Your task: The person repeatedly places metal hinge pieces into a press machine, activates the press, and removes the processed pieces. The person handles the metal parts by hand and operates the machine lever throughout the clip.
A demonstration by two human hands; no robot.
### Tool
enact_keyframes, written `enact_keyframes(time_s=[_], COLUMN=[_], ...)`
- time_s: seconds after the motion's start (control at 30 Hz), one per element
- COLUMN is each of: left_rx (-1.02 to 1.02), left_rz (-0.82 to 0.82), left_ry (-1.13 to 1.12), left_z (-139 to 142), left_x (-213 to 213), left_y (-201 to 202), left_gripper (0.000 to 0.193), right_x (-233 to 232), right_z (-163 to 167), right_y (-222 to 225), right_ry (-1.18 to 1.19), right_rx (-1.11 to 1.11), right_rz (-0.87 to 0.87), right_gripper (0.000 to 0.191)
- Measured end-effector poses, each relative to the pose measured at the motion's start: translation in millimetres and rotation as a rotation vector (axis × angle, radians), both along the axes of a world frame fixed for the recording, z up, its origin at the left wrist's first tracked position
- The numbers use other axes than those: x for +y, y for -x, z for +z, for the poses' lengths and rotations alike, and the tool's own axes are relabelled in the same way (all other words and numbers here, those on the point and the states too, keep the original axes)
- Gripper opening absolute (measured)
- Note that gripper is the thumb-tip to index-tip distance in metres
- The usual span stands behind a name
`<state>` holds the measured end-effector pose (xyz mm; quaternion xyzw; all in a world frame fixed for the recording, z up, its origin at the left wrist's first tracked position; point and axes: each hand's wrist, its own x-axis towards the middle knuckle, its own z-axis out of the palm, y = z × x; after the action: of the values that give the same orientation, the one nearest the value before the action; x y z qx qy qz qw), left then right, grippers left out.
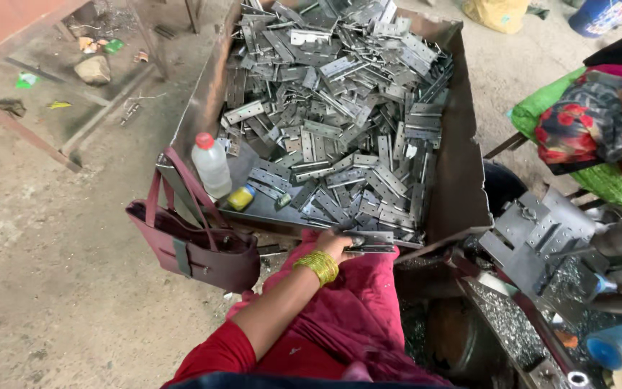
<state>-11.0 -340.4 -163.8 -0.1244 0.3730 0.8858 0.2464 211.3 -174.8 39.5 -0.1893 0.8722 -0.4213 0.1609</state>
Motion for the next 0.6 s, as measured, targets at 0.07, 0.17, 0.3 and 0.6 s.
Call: enact_keyframes(time_s=[0.07, 0.17, 0.3, 0.6], left_rx=[-0.048, -0.031, -0.029, 0.601], left_rz=[-0.041, -0.18, -0.131, -0.071], left_ry=[-0.1, -0.111, -0.056, 0.239], left_z=[-11.2, -25.2, -17.4, 80.2], left_x=[6.6, 13.6, 12.2, 41.9], left_y=[-11.9, -26.6, -25.7, -74.8], left_gripper=[0.039, 0.037, 0.033, 0.031], right_x=[0.4, 3.2, 19.1, 26.5], right_z=[-4.9, -15.4, -21.5, -54.8], right_y=[-13.6, -34.6, -33.8, 19.6], right_ry=[0.004, 0.028, 0.103, 0.541], right_rx=[-0.01, -0.04, -0.105, -0.121], right_rz=[0.022, 0.07, 0.115, -0.809], right_gripper=[0.04, 0.04, 0.041, 0.041])
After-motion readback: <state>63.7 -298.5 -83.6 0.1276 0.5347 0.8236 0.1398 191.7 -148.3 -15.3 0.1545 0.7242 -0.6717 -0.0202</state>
